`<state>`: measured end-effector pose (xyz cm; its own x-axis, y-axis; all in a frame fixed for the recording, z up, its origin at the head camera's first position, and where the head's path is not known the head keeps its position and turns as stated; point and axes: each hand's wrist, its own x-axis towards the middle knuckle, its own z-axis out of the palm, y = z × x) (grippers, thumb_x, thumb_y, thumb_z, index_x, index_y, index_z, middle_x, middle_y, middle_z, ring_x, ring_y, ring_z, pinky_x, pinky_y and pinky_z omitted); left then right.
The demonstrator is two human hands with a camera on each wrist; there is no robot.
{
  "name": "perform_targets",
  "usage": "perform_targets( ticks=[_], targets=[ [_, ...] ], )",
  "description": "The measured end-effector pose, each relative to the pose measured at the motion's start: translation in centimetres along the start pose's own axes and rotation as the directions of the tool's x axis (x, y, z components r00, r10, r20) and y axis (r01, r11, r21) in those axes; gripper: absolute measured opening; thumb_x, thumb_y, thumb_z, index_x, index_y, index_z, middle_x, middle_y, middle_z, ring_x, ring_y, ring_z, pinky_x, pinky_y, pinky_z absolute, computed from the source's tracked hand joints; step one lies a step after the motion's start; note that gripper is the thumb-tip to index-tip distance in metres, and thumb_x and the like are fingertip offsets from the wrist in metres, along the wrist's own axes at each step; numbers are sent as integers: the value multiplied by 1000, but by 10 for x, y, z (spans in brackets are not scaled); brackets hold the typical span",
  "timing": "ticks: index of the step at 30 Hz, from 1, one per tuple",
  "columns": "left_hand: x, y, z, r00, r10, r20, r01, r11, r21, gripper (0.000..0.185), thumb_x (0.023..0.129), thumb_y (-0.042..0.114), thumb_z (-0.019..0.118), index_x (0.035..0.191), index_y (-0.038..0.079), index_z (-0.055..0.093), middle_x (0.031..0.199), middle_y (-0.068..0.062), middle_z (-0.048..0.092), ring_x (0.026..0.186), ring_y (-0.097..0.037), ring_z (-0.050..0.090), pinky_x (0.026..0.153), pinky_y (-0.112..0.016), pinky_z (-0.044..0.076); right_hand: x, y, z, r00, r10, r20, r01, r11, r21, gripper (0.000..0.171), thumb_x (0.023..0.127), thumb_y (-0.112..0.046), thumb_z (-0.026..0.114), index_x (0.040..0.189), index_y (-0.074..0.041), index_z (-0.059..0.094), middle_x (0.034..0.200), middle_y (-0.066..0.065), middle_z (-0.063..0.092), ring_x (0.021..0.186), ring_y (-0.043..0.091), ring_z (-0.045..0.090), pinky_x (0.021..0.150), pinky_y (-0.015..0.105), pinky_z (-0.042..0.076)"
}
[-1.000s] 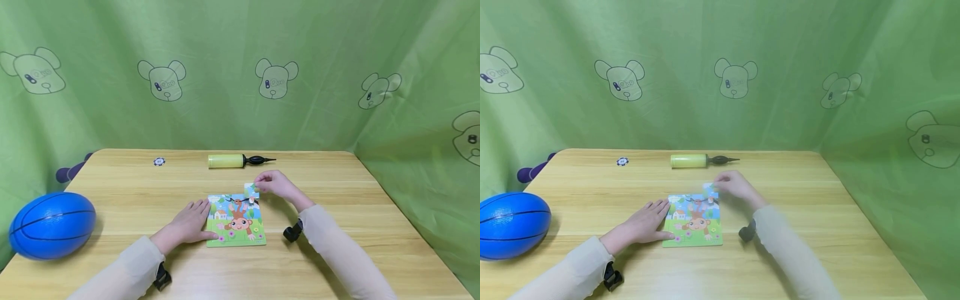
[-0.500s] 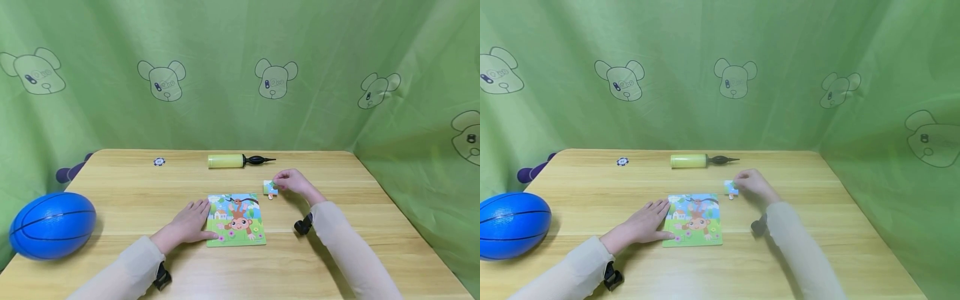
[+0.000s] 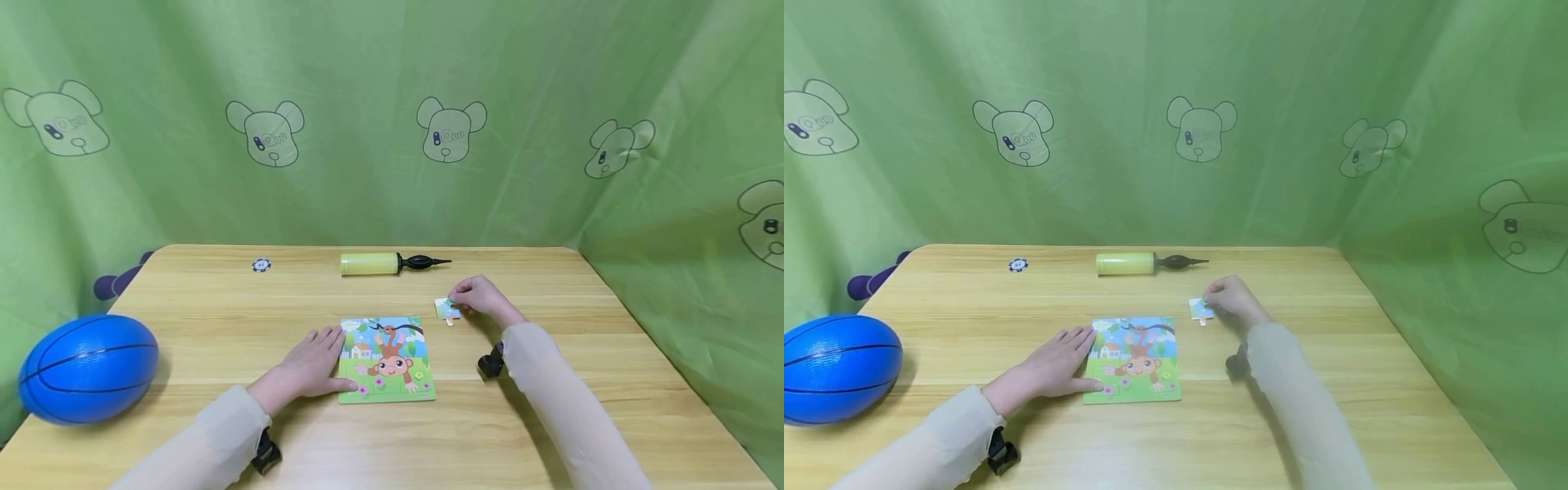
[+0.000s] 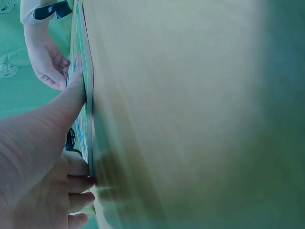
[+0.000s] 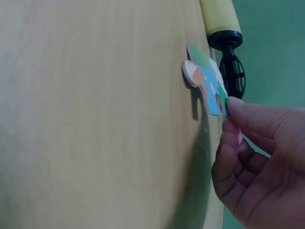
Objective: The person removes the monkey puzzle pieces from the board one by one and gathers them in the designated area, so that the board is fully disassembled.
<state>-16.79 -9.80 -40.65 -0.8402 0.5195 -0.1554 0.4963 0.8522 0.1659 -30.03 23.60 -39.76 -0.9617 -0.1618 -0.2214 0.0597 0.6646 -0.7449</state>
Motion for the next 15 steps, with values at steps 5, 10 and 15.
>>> perform_targets(
  ticks=[5,10,15],
  targets=[
    [-1,2,-2,1000,-4,7,4,1000,-5,93,82,62,52,141,-7,28,147,-21,22,135,-34,20,109,-45,14,4,5,0,1000,15,-7,-15,999,-42,17,89,-11,61,99,2,68,73,5,60,62,15,51,55,26,47],
    [-1,2,-2,1000,-2,5,2,1000,2,93,82,62,52,141,-7,28,147,-21,22,134,-34,20,109,-45,15,6,8,1,999,36,-11,-36,998,-54,17,89,-12,61,97,0,68,70,5,58,58,14,50,53,25,45],
    [0,1,-1,1000,3,0,-3,1000,6,94,82,62,52,140,-7,28,147,-21,22,134,-34,20,109,-46,15,5,7,2,999,35,-6,-35,998,-56,17,90,-12,60,97,1,68,71,6,58,60,15,51,55,26,47]
  ],
)
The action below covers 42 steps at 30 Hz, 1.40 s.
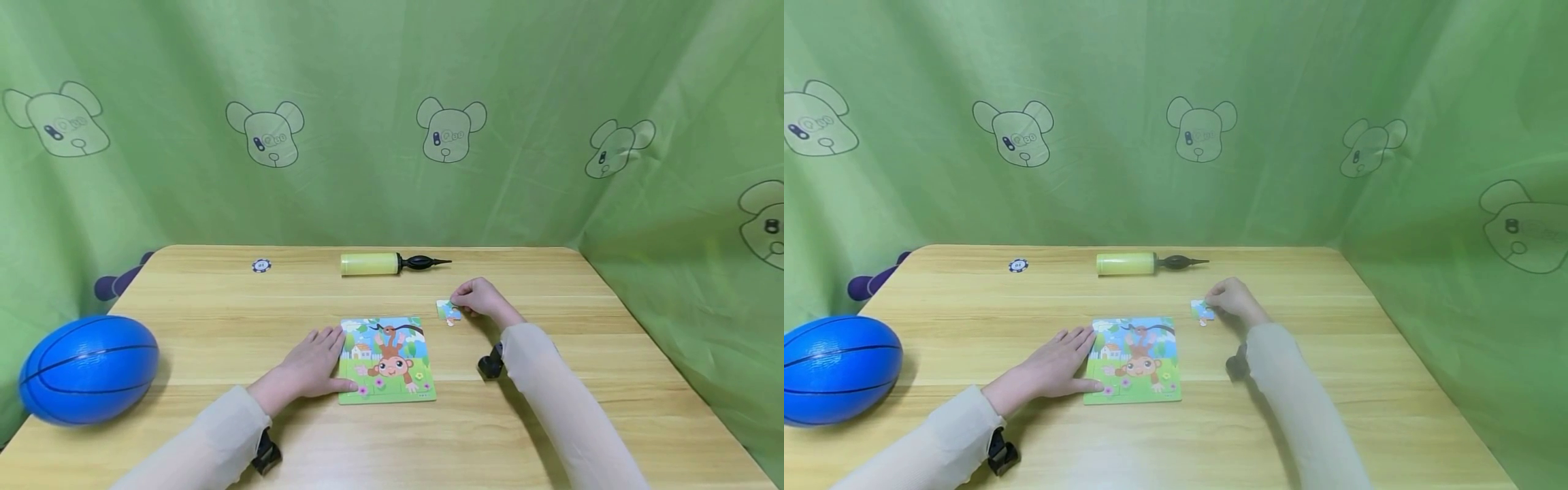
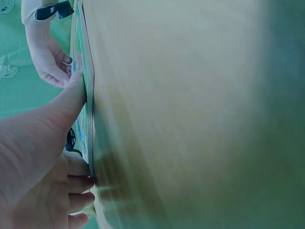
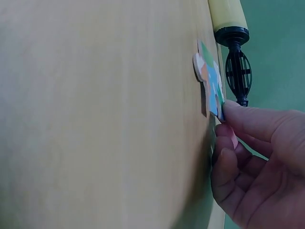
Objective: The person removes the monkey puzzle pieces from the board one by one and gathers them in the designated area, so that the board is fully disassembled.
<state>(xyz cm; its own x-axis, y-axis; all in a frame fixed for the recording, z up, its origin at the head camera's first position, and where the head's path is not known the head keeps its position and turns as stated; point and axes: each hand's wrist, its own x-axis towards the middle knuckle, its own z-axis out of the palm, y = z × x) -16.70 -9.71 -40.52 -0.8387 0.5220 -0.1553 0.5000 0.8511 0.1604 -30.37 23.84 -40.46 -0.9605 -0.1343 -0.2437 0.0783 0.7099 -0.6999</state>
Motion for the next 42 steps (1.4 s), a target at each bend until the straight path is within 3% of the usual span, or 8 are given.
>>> perform_targets(
  ticks=[12,17,24,29,33,36,42],
  targets=[
    [-1,0,0,1000,3,-2,-3,1000,-3,94,82,62,52,140,-7,28,147,-21,23,134,-34,21,109,-46,16,-3,-3,-2,1000,-16,-7,16,1000,18,18,90,-11,60,100,2,67,76,9,59,63,16,52,58,28,49],
    [-1,0,0,1000,2,-3,-2,1000,-1,94,82,62,52,140,-8,28,146,-21,23,134,-34,21,109,-46,16,-4,-12,0,995,-102,-4,102,995,12,22,88,-14,62,104,1,65,81,11,62,60,18,52,56,30,48],
    [-1,0,-1,1000,1,-3,-1,1000,-5,94,82,62,52,140,-8,28,146,-22,24,134,-34,21,109,-46,16,-14,-36,17,971,-241,13,241,971,-6,22,87,-13,64,103,2,66,84,8,60,73,24,54,62,34,50],
    [0,0,0,1000,3,-4,-3,1000,0,94,82,62,52,140,-8,28,146,-22,24,134,-34,21,109,-46,16,-21,-50,35,958,-280,55,281,960,-1,21,86,-15,66,102,-2,67,80,6,58,66,24,53,52,32,47],
    [0,0,0,1000,5,-4,-5,1000,8,94,82,62,52,140,-8,28,146,-21,23,134,-34,21,109,-46,16,-24,-57,48,932,-345,109,347,938,-1,20,85,-13,67,101,0,67,77,3,58,66,21,53,53,30,49],
    [0,0,0,1000,5,-2,-5,1000,10,93,82,62,51,140,-7,28,147,-21,23,134,-34,21,109,-46,16,-28,-63,57,899,-413,145,420,907,-27,20,84,-12,67,100,0,67,78,1,59,67,18,53,57,29,49],
    [1,0,0,1000,2,-4,-2,1000,-10,94,82,62,53,140,-8,29,146,-22,24,134,-35,22,108,-46,17,-34,-71,74,858,-462,226,484,874,-53,23,83,-15,69,104,-5,67,87,-1,60,71,15,54,62,27,47]
  ],
)
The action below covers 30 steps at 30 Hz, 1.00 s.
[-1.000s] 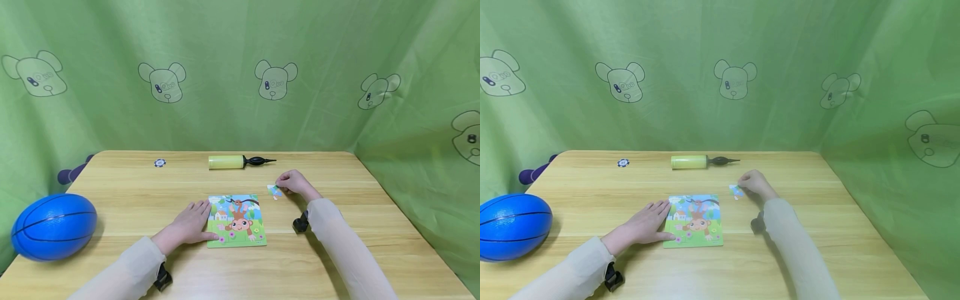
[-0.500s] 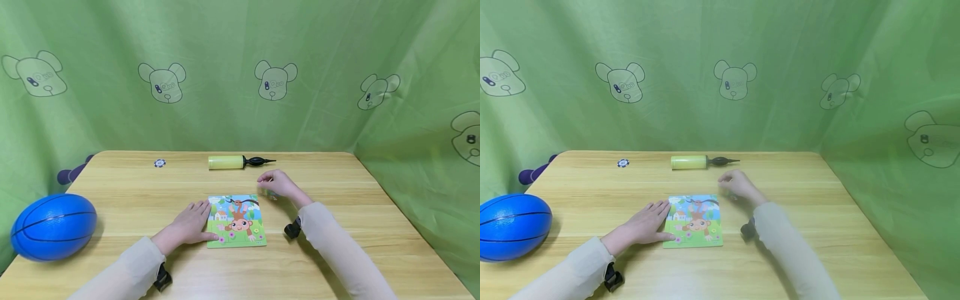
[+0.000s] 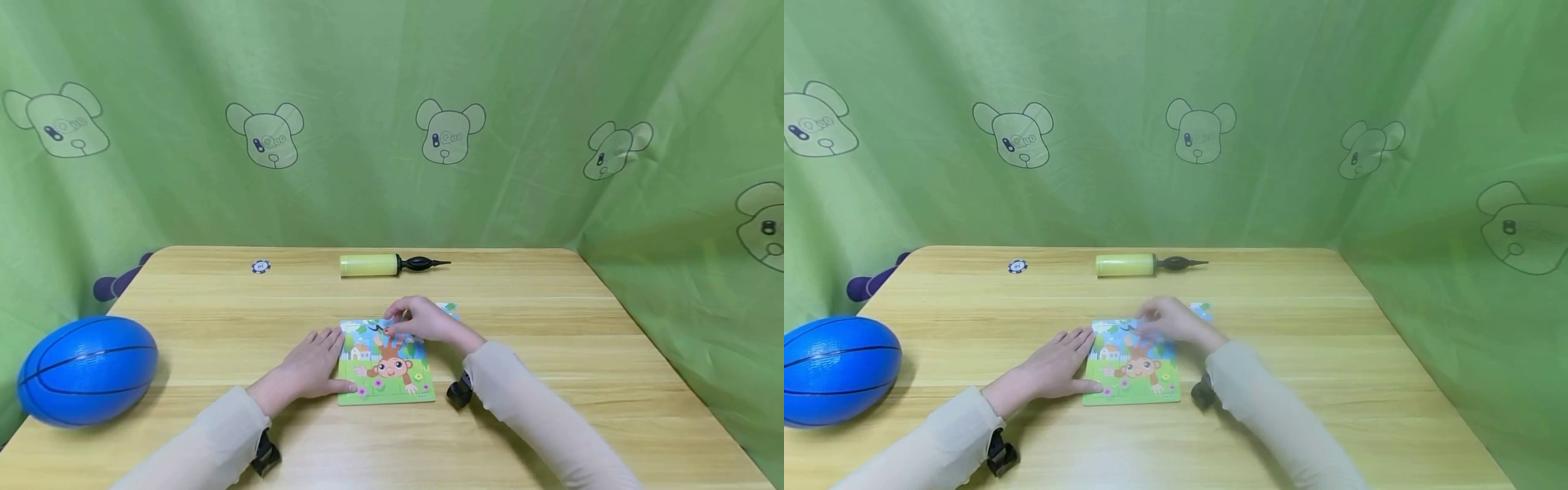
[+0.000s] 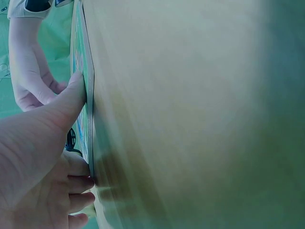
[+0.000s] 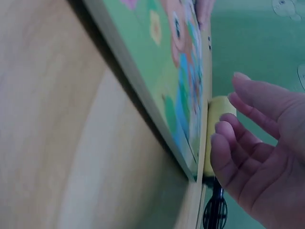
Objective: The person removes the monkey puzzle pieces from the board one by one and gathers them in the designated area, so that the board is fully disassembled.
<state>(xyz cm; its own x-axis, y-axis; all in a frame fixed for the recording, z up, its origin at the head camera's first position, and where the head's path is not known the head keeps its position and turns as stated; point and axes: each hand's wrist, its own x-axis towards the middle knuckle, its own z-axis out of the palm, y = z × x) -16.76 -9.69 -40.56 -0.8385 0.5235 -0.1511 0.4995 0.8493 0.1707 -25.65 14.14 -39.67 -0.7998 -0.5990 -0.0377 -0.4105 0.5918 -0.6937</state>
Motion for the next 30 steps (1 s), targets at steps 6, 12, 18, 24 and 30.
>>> perform_targets(
  ticks=[6,12,18,24,30],
  targets=[
    [0,-1,0,1000,3,0,-3,1000,-1,94,82,61,53,140,-9,28,146,-22,25,133,-35,22,108,-46,17,6,-6,12,995,-46,85,52,997,-60,24,84,-17,68,107,-8,66,87,0,56,69,13,53,61,27,46],
    [-2,0,-1,1000,9,-2,-9,1000,-7,93,83,60,54,139,-9,28,145,-23,25,133,-35,23,108,-47,17,11,-10,17,990,-63,129,85,981,-172,28,85,-19,67,113,-12,65,90,1,52,79,14,48,69,28,44],
    [-1,1,-2,1000,6,-3,-6,1000,-5,93,82,60,54,139,-9,29,145,-23,25,133,-35,23,108,-46,17,10,-13,18,985,-46,164,78,978,-192,34,85,-17,68,118,-13,63,92,3,49,80,16,45,70,30,42],
    [-1,1,-1,1000,0,-1,0,1000,-6,92,82,60,54,139,-9,29,145,-22,26,133,-34,23,108,-46,17,9,-15,19,983,-33,182,68,979,-194,35,85,-15,67,119,-12,63,94,3,48,81,18,44,70,30,40],
    [-1,1,-2,1000,5,-1,-5,1000,-9,93,82,61,53,139,-9,29,145,-22,26,134,-34,22,108,-46,17,10,-14,20,981,-32,190,67,980,-185,34,86,-13,66,120,-12,62,92,3,48,81,19,43,70,30,39]
  ],
)
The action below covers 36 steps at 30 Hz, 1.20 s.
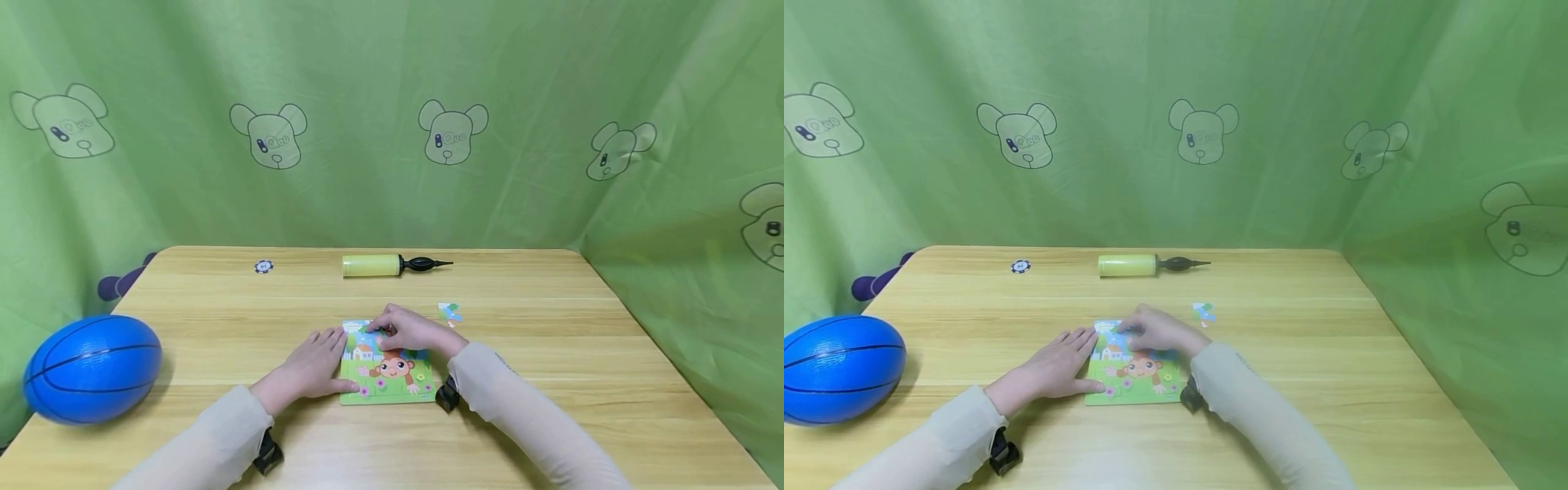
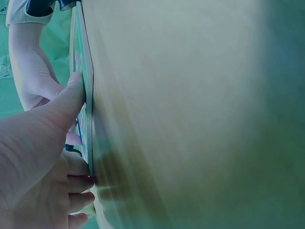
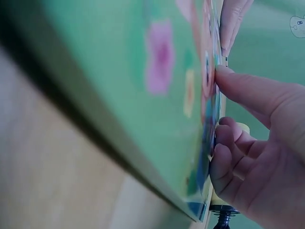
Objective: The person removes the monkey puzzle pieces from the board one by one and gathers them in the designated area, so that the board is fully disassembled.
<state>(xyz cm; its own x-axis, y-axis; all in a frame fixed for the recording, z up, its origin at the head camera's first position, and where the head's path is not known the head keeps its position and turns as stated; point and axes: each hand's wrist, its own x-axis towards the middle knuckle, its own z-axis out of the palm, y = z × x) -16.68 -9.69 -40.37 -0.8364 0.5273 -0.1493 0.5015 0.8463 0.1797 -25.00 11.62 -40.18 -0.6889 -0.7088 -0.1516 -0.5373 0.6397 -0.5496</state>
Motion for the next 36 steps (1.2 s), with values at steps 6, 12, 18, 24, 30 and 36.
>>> perform_targets(
  ticks=[6,12,18,24,30,36],
  targets=[
    [1,0,0,1000,-3,2,3,1000,1,92,83,60,54,139,-8,29,146,-22,26,134,-34,22,109,-45,17,2,3,0,1000,-7,6,7,1000,19,33,86,-13,66,119,-12,62,90,3,47,79,17,41,68,29,38],
    [2,0,0,1000,1,0,-1,1000,6,93,82,61,53,139,-8,29,146,-22,26,133,-34,22,108,-46,17,1,4,-1,1000,-7,4,6,999,45,32,85,-11,66,117,-11,63,90,3,46,79,17,40,69,29,37],
    [3,-1,2,1000,3,-3,-3,1000,2,95,82,63,52,140,-8,29,146,-22,25,134,-35,22,108,-47,16,0,4,0,1000,29,-13,-27,995,96,32,84,-11,68,116,-14,64,97,5,43,85,19,40,74,32,38],
    [2,-1,2,1000,4,-3,-4,1000,10,95,82,63,52,140,-8,28,146,-22,25,134,-35,22,108,-47,16,-1,2,-1,998,49,-32,-46,996,76,38,84,-13,69,120,-15,60,100,4,46,87,18,42,75,33,40],
    [1,-1,1,1000,-4,1,4,1000,6,93,82,60,54,140,-8,29,146,-22,25,134,-34,22,109,-46,16,-2,3,0,996,56,-74,-52,997,53,42,84,-13,68,123,-6,55,107,5,49,92,17,47,83,35,43],
    [0,0,1,1000,-4,2,3,1000,9,93,82,61,54,140,-8,29,146,-22,25,134,-34,22,109,-45,16,-4,8,-1,993,45,-109,-35,995,91,38,83,-11,68,120,-11,59,102,4,50,90,17,48,79,35,44]
  ],
)
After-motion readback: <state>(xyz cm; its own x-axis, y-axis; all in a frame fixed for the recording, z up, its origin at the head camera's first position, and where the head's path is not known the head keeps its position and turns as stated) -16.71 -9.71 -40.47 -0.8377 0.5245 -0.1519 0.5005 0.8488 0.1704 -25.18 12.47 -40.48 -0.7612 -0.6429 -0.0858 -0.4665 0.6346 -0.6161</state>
